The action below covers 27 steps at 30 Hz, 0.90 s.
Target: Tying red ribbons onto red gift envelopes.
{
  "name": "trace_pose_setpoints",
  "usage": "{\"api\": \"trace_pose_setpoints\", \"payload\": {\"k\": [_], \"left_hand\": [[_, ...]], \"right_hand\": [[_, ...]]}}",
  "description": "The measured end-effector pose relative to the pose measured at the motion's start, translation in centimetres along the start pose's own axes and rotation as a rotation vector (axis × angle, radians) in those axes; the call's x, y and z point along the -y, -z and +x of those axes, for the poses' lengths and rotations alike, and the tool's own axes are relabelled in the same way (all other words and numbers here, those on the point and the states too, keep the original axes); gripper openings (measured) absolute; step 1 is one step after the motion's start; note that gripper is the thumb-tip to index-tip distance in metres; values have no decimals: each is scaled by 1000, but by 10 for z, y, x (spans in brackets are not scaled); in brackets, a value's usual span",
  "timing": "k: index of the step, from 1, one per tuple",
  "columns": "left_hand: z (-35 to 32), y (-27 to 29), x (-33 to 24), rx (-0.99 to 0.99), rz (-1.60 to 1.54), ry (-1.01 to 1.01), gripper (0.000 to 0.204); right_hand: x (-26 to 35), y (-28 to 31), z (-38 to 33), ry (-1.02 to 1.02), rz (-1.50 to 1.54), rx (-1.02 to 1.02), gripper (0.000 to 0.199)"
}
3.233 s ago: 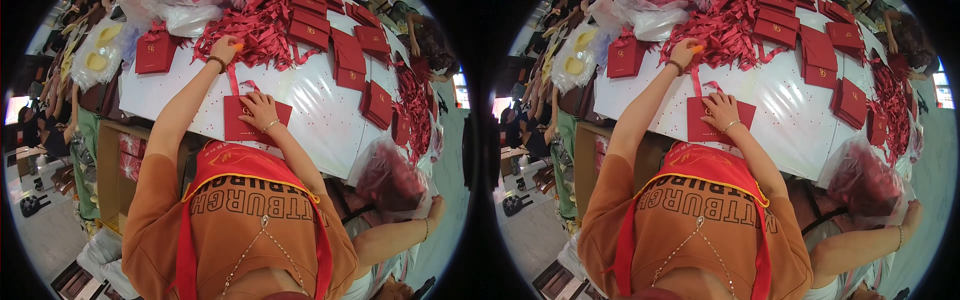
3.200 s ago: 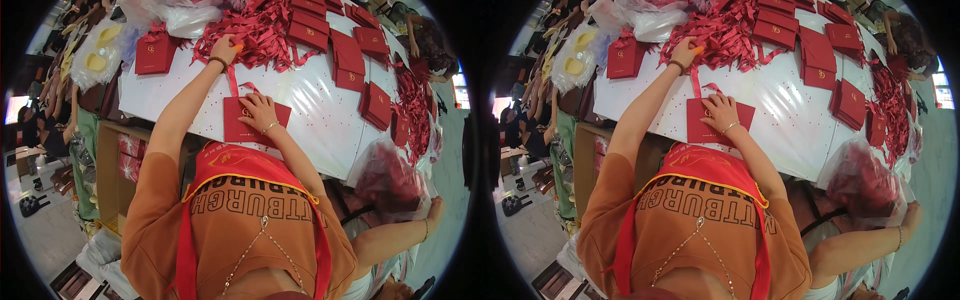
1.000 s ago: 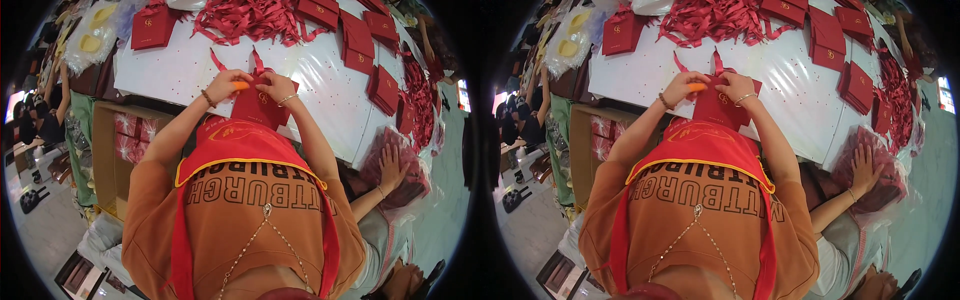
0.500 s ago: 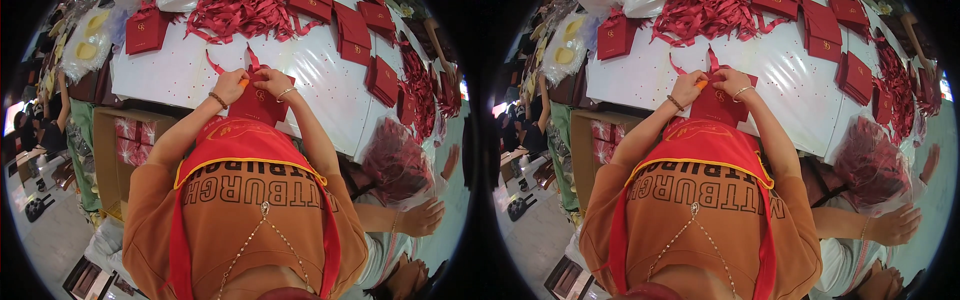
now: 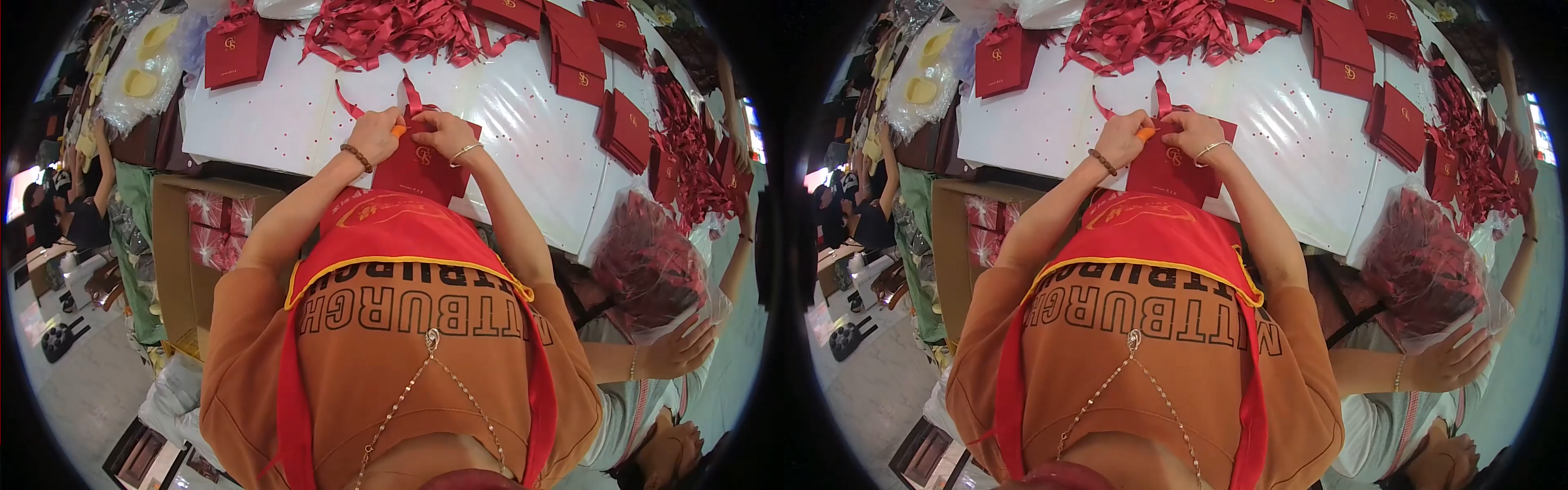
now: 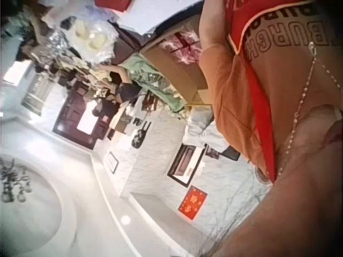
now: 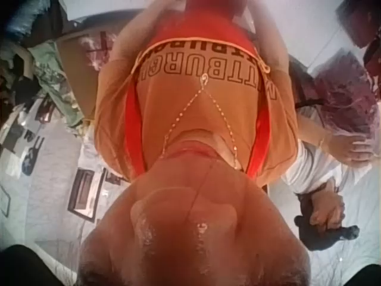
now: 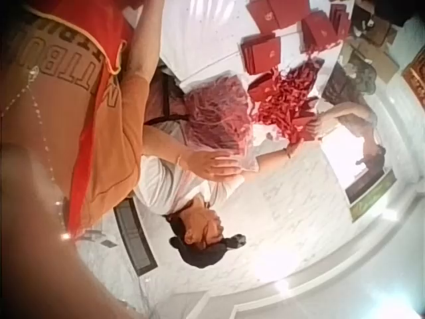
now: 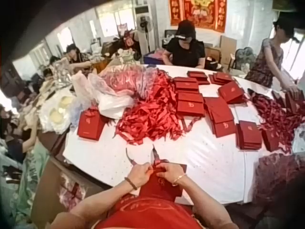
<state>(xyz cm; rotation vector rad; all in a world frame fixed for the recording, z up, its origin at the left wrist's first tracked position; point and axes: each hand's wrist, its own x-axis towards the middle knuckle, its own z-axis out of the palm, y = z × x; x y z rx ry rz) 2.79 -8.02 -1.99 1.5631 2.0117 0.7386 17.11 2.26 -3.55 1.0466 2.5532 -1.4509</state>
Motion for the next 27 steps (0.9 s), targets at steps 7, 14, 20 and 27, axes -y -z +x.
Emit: {"api": "trace_pose_setpoints", "payload": {"k": [7,14,20,27], "left_hand": [[0,2,-27,61,409,-171,17],[6,-4,-25,89,429,-203,13],[22,28,-14,212,191,-100,20],[55,46,-17,620,143,159,24]], "right_hand": [[5,-2,-4,38,-50,-67,34],[13,0,-11,0,-47,-101,30],[9,-2,-16,138,77,-163,27],[25,-3,-41,184,-330,-295,20]]}}
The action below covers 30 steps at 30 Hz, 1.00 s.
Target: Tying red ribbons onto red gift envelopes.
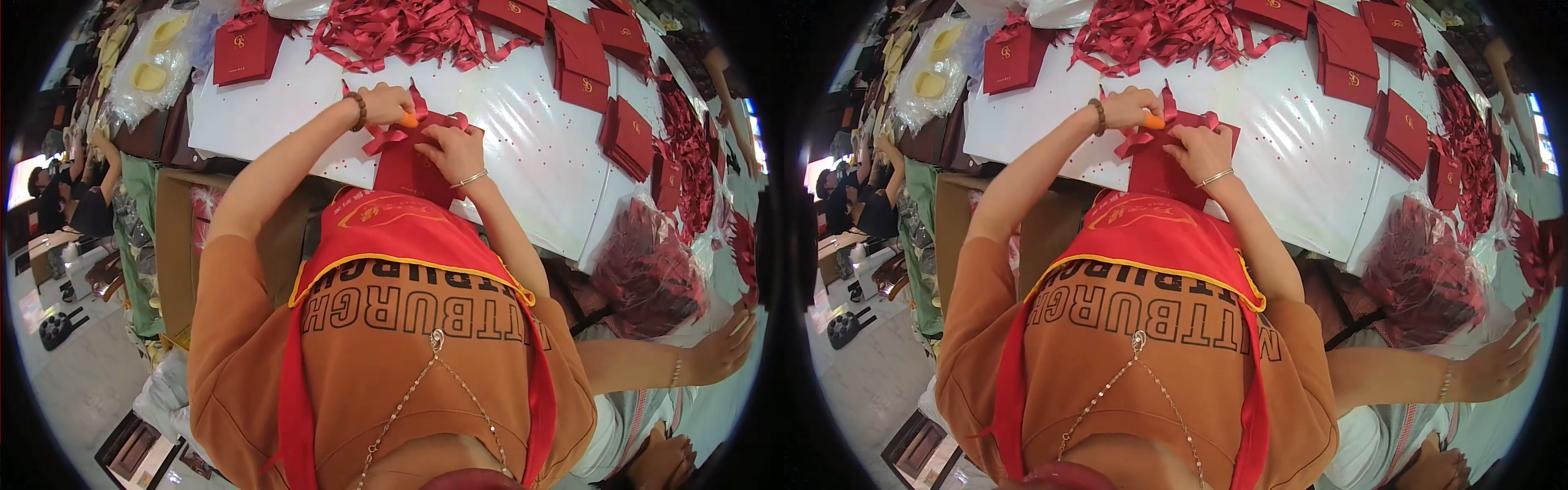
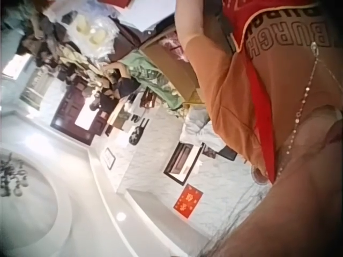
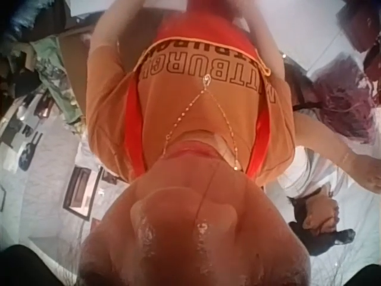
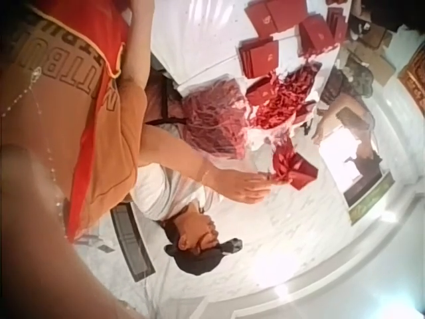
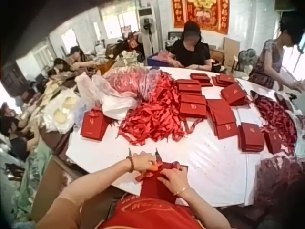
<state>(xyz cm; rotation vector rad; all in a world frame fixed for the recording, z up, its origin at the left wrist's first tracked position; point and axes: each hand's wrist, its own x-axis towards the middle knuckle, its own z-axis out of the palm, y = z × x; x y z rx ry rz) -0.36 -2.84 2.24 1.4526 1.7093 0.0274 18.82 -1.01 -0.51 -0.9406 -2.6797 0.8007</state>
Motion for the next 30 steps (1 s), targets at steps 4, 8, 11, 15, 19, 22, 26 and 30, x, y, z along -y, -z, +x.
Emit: {"api": "trace_pose_setpoints", "payload": {"k": [4,8,11,15,19,22,26,30], "left_hand": [[24,11,6,327,97,-195,25],[33,17,-4,500,74,-276,22],[36,19,-10,599,115,-222,18],[37,13,-5,587,59,-188,14],[32,2,-3,299,107,-232,13],[25,-6,-2,119,148,-224,16],[27,-34,13,-93,-325,-16,17],[5,-39,4,-390,-28,-202,20]], "right_hand": [[4,1,-3,59,24,-47,16],[2,-2,-5,128,-4,-127,16],[4,-2,-5,170,-3,-141,15],[3,-4,-6,200,3,-166,13],[2,3,-2,162,97,-56,14],[-8,0,-3,136,164,-115,16],[-11,5,2,74,152,16,19],[-11,9,5,-17,191,150,22]]}}
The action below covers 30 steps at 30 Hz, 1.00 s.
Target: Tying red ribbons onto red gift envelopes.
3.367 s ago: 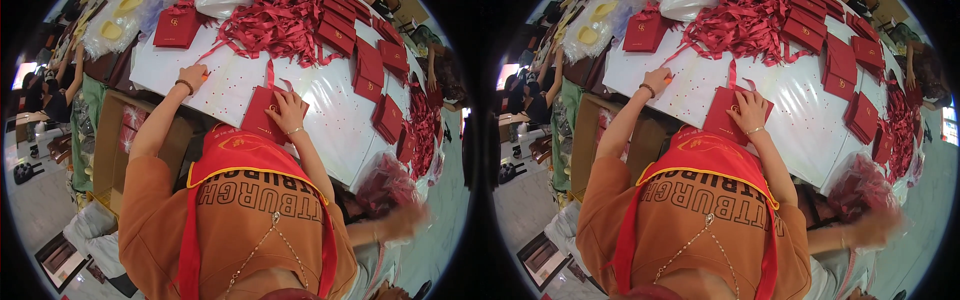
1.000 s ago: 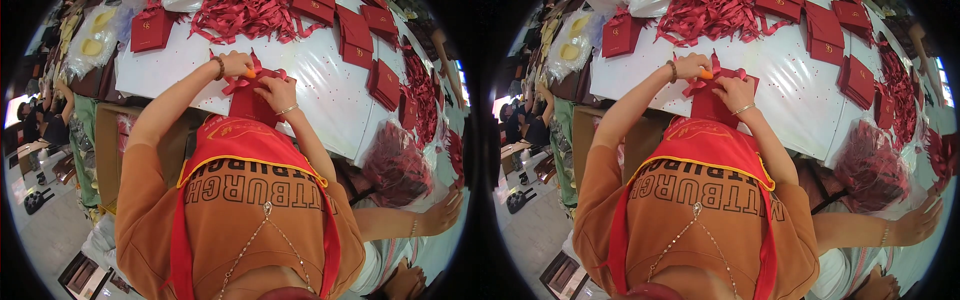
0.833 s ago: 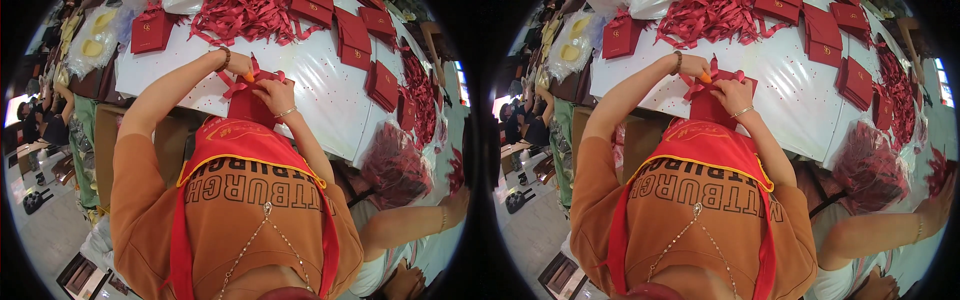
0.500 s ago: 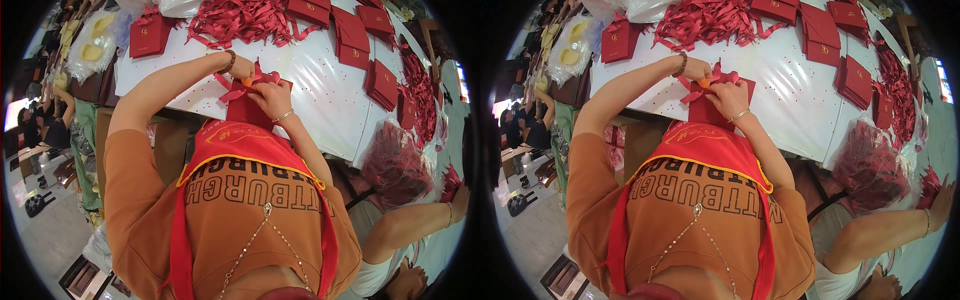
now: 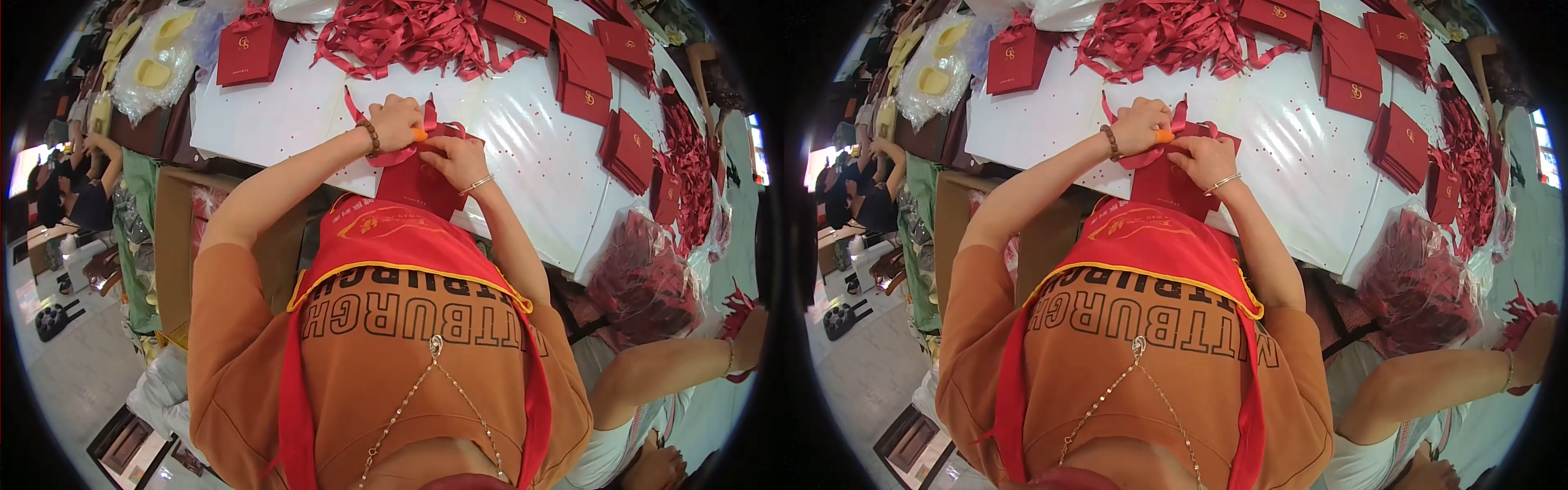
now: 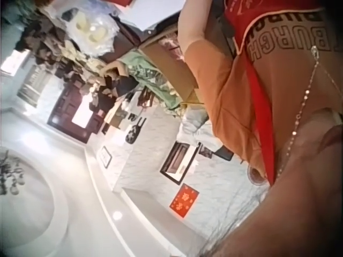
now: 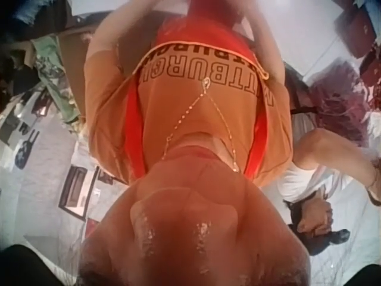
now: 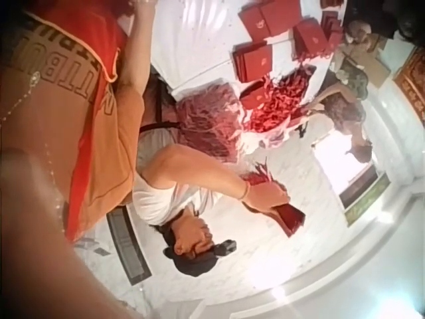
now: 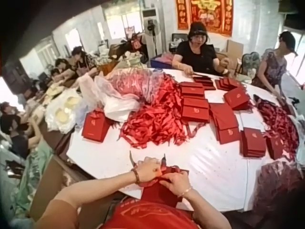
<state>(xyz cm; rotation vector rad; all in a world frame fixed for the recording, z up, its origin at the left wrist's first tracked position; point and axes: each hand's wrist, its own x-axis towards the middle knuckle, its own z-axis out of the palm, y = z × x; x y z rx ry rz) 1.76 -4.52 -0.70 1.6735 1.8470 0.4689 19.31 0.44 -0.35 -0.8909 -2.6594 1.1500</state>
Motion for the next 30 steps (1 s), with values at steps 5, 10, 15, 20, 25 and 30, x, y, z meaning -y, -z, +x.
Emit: {"api": "trace_pose_setpoints", "payload": {"k": [5,10,15,20,25,30], "left_hand": [[4,3,15,-8,-93,-21,28],[21,9,40,-160,-270,85,34],[12,35,92,-430,-22,404,39],[-11,25,94,-314,377,556,39],[-7,27,107,-344,265,437,32],[-2,26,23,-207,-97,-91,16]], "right_hand": [[-4,-2,4,88,32,66,21],[4,-2,3,122,-72,18,22],[-15,-8,10,-65,-6,52,25],[-23,-20,13,-102,17,-62,28],[-27,-22,14,-115,120,-86,29],[-24,-22,17,-46,53,-101,30]]}}
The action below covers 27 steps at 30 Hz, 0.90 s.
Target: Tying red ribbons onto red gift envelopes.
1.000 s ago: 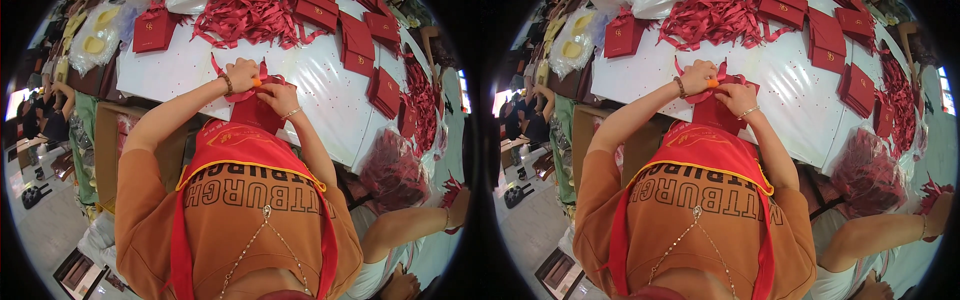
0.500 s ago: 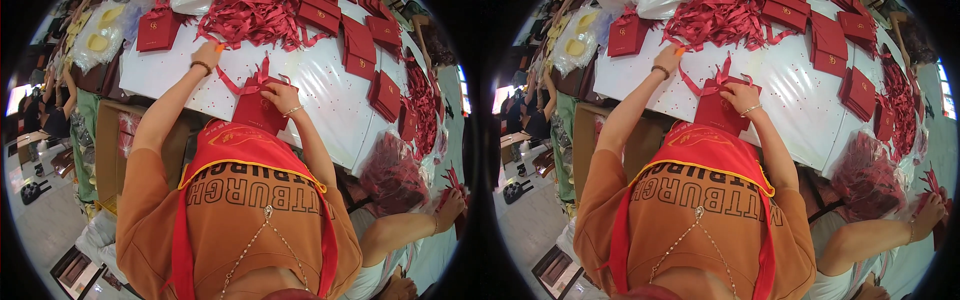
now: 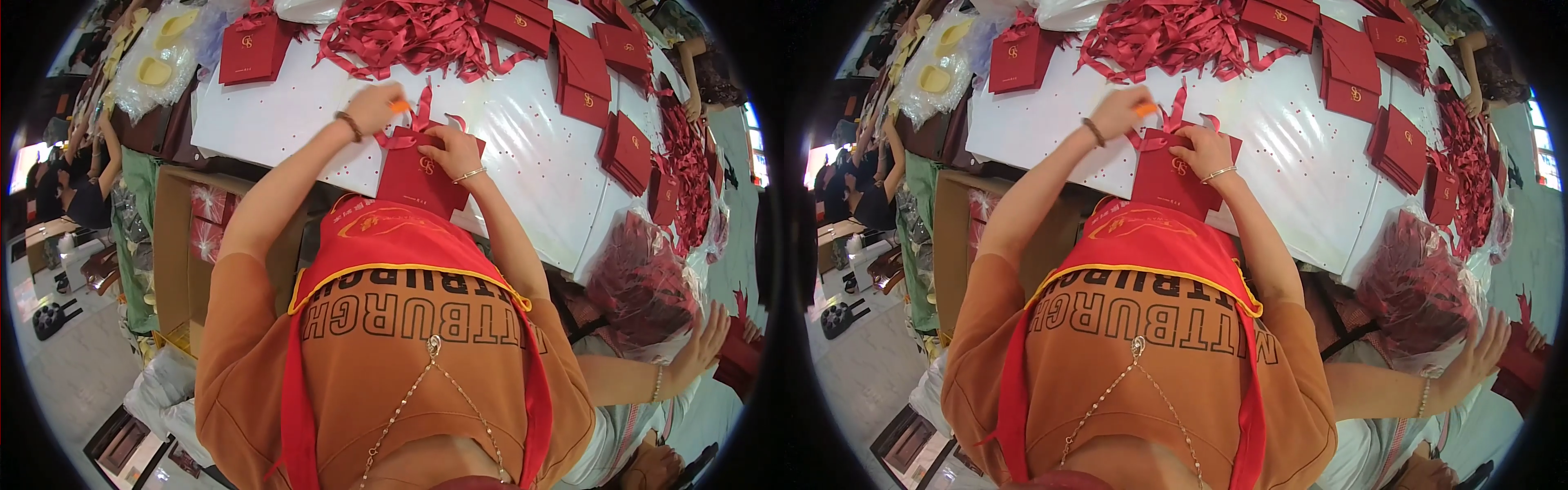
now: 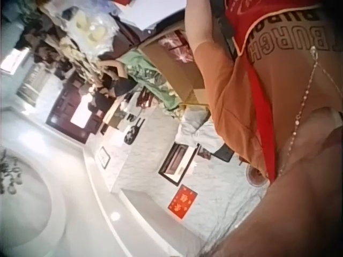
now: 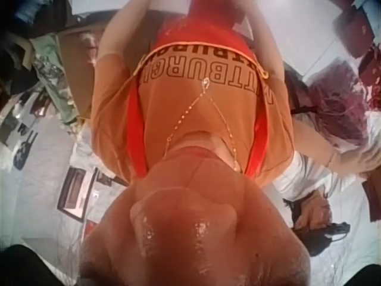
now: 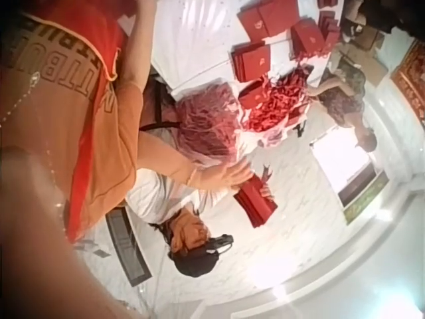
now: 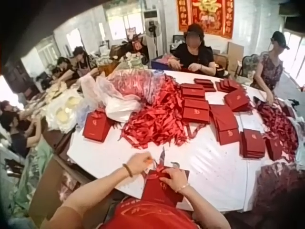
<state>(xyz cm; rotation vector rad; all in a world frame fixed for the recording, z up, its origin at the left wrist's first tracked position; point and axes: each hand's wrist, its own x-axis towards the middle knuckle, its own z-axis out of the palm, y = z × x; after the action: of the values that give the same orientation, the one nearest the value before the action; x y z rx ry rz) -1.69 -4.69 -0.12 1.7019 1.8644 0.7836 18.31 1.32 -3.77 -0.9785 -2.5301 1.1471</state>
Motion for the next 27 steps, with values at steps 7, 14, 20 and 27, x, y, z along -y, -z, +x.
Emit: {"api": "trace_pose_setpoints", "payload": {"k": [7,14,20,27], "left_hand": [[-8,-25,-22,165,327,-56,15],[-7,-25,-32,17,126,-114,13],[-25,-55,-44,82,-150,11,14],[-28,-71,-47,166,-462,201,17]], "right_hand": [[24,34,-32,110,-570,-202,26],[-20,20,-38,-138,35,-186,26],[-22,25,-38,-343,428,-24,31],[-14,26,-34,-409,545,1,27]]}}
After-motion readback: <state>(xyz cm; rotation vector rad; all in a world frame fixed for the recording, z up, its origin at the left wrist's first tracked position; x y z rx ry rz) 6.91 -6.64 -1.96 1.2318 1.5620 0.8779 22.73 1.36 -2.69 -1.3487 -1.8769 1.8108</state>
